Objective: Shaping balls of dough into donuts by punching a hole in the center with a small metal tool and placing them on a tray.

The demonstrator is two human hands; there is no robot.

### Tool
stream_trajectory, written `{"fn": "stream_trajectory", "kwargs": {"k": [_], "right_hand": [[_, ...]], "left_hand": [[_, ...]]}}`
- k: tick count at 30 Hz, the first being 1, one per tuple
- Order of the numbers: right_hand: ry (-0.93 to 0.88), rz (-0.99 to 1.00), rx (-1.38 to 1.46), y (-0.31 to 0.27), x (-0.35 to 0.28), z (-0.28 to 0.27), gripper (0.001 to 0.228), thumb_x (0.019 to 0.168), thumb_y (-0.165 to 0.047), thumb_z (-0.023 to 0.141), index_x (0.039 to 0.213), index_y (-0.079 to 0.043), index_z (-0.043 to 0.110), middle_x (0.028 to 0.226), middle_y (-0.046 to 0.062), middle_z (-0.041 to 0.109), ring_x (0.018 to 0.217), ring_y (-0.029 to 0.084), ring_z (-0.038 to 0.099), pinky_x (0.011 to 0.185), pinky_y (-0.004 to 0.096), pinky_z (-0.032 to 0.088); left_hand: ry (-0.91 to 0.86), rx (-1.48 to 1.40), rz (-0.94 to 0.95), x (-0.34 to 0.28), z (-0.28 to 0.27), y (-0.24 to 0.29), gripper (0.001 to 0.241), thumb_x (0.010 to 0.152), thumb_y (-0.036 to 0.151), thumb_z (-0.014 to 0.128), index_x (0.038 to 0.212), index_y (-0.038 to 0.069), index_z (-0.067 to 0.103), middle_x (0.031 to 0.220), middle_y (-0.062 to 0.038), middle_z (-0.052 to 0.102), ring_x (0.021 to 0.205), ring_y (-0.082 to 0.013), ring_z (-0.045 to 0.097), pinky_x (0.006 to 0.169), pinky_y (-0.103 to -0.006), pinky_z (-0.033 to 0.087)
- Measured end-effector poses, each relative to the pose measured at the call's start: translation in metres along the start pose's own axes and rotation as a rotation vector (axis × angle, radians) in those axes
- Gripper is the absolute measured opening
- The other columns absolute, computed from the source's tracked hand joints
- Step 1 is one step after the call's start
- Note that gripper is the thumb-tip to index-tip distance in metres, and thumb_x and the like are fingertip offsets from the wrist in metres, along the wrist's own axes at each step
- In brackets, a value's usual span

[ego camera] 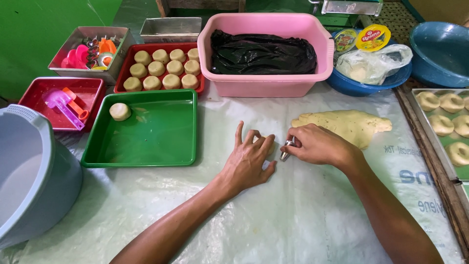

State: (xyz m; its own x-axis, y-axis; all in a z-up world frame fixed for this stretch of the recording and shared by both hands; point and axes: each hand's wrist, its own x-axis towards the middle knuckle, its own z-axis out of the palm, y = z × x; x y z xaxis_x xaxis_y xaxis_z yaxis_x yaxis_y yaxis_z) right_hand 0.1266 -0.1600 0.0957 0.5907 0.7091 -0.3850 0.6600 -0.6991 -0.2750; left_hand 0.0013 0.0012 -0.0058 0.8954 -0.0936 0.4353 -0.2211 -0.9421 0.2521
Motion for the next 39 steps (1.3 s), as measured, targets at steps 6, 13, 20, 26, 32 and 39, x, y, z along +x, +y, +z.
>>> {"fn": "stream_trajectory", "kwargs": {"k": [6, 13, 20, 26, 32, 39], "right_hand": [[0.005, -0.01, -0.003, 0.003, 0.004, 0.002, 0.026, 0.087, -0.034, 0.065, 0.097, -0.011, 0.073, 0.08, 0.008, 0.075, 0.081, 0.031, 0.073, 0.074, 0.045, 0.057], [0.053, -0.052, -0.013, 0.004, 0.005, 0.003, 0.026, 0.09, -0.031, 0.064, 0.104, -0.01, 0.071, 0.088, 0.01, 0.074, 0.086, 0.034, 0.073, 0.076, 0.048, 0.058], [0.19, -0.139, -0.01, 0.005, 0.009, 0.005, 0.025, 0.091, -0.033, 0.065, 0.105, -0.013, 0.07, 0.091, 0.009, 0.07, 0.087, 0.029, 0.074, 0.073, 0.047, 0.06], [0.264, -0.231, 0.073, -0.003, 0.012, 0.012, 0.026, 0.092, -0.025, 0.064, 0.113, -0.01, 0.068, 0.102, 0.011, 0.07, 0.091, 0.028, 0.074, 0.076, 0.043, 0.06], [0.223, -0.28, 0.073, -0.012, 0.013, 0.021, 0.03, 0.096, -0.021, 0.059, 0.118, -0.002, 0.068, 0.11, 0.016, 0.068, 0.1, 0.033, 0.072, 0.085, 0.044, 0.058], [0.186, -0.299, 0.273, -0.001, 0.021, 0.032, 0.024, 0.092, -0.018, 0.063, 0.109, -0.005, 0.074, 0.11, 0.015, 0.068, 0.106, 0.033, 0.07, 0.091, 0.043, 0.056]], "left_hand": [[0.008, -0.009, -0.013, 0.0, -0.001, 0.002, 0.055, 0.079, 0.031, 0.067, 0.128, 0.008, 0.057, 0.094, -0.01, 0.067, 0.113, -0.0304, 0.054, 0.118, -0.0747, 0.015], [0.043, -0.033, -0.009, 0.0, -0.001, 0.0, 0.05, 0.08, 0.032, 0.066, 0.124, 0.008, 0.059, 0.093, -0.01, 0.066, 0.112, -0.0303, 0.055, 0.117, -0.0754, 0.014], [0.109, -0.093, -0.013, 0.004, -0.015, 0.002, 0.046, 0.082, 0.025, 0.065, 0.124, 0.007, 0.064, 0.093, -0.011, 0.073, 0.112, -0.0307, 0.061, 0.117, -0.0752, 0.015], [0.295, -0.056, -0.177, 0.003, 0.007, -0.02, 0.035, 0.085, 0.023, 0.062, 0.117, 0.011, 0.068, 0.088, -0.006, 0.072, 0.097, -0.0256, 0.067, 0.113, -0.0618, 0.034], [0.19, 0.081, -0.331, 0.0, -0.005, -0.013, 0.026, 0.092, 0.025, 0.055, 0.099, 0.011, 0.075, 0.097, -0.007, 0.07, 0.103, -0.0266, 0.066, 0.109, -0.0588, 0.036], [0.057, 0.01, -0.377, 0.002, -0.016, -0.002, 0.029, 0.094, 0.025, 0.052, 0.096, 0.009, 0.076, 0.105, -0.009, 0.069, 0.11, -0.0274, 0.064, 0.111, -0.0577, 0.036]]}}
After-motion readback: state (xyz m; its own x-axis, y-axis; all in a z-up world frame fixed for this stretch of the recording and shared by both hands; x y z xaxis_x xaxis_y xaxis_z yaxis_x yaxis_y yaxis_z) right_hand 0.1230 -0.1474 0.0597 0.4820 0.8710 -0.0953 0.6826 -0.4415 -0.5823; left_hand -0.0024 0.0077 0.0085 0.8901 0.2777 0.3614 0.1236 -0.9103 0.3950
